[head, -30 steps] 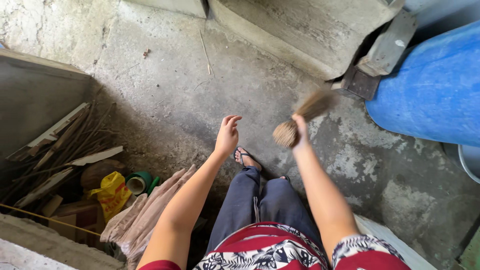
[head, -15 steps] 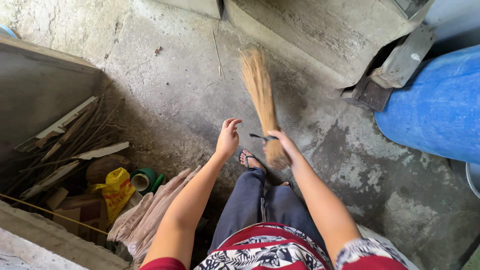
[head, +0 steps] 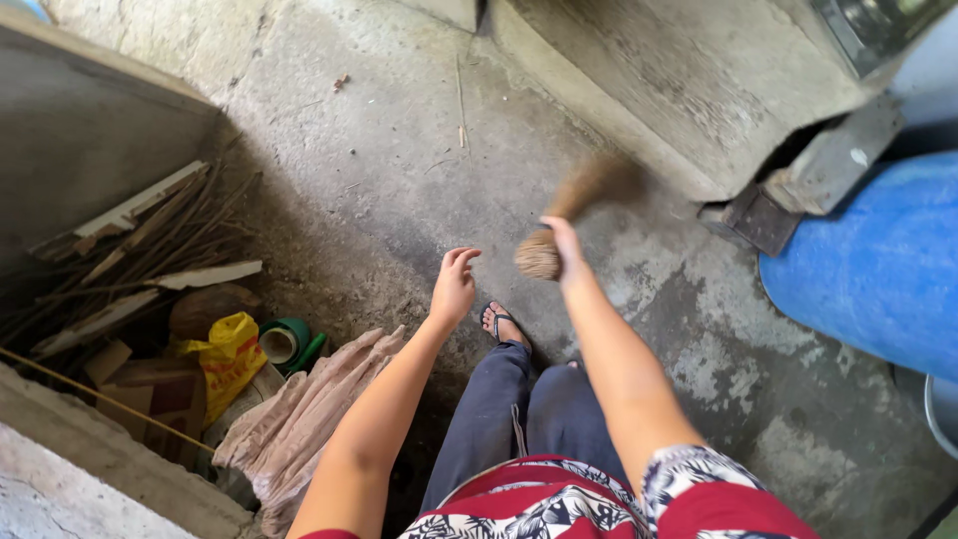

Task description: The person sweeps an outdoor area by hand using a stick broom, moving debris away from plants and structures.

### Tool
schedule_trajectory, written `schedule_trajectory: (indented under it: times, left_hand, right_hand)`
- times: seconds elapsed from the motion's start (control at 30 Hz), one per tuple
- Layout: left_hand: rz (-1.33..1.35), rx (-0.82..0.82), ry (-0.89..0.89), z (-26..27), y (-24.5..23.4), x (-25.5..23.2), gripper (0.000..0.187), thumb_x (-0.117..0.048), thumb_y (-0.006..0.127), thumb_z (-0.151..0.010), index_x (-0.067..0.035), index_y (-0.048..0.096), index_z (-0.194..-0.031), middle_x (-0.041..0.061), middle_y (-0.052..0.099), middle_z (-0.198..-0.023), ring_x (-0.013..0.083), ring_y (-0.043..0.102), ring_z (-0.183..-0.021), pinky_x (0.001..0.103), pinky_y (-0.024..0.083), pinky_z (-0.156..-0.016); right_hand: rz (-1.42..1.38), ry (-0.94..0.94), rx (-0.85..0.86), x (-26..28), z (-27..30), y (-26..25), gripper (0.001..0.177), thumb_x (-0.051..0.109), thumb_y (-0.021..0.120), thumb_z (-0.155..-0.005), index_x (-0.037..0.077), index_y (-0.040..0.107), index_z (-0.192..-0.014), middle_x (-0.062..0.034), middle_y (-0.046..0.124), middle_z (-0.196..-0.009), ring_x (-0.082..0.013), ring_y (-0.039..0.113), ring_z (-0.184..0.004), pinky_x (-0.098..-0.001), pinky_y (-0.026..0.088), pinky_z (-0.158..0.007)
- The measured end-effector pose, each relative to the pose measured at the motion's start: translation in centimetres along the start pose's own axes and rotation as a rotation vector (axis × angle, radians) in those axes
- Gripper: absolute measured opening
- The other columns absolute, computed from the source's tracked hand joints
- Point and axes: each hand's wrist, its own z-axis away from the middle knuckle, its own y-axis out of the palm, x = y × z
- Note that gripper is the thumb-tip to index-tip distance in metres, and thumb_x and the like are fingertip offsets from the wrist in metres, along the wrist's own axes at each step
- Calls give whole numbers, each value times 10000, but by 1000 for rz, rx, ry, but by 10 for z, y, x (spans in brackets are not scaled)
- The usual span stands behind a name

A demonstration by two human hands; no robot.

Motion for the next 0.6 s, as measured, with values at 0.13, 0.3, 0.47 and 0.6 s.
schedule_trajectory:
  times: [0.13, 0.3, 0.47, 0.6]
  left_hand:
    - [-7, -105, -37, -1, -25, 14, 492, 110, 462, -875, -105, 645, -1279, 97, 557, -1354, 255, 671, -1087, 353, 560, -944]
    - [-21, -165, -44, -6, -42, 23, 487, 111, 463, -867, -96, 637, -1272, 102, 549, -1360, 250, 665, -1076, 353, 556, -929]
    - [-4, -195, -65, -8, -42, 33, 490, 108, 471, -863, -103, 642, -1271, 96, 562, -1347, 241, 674, -1062, 344, 554, -926]
    - [-6, -234, -129, -1, -41, 39, 480, 102, 471, -879, -111, 647, -1272, 91, 569, -1344, 240, 674, -1038, 340, 552, -916]
  right_hand:
    - [233, 63, 176, -19, -30, 107, 415, 415, 702, -835, 26, 647, -969, -137, 683, -765, -277, 679, -618, -420, 592, -589]
    - [144, -17, 245, -25, 35, 156, 407, 392, 687, -889, 23, 618, -1044, -138, 676, -842, -240, 693, -684, -397, 601, -612]
    - [-101, 64, 203, -26, 111, 120, 471, 450, 660, -915, 10, 597, -1072, -135, 685, -910, -264, 703, -784, -417, 615, -693]
    - [-236, 53, 169, -30, 98, 114, 522, 521, 618, -901, 23, 591, -1052, -150, 700, -927, -292, 717, -807, -453, 624, -721]
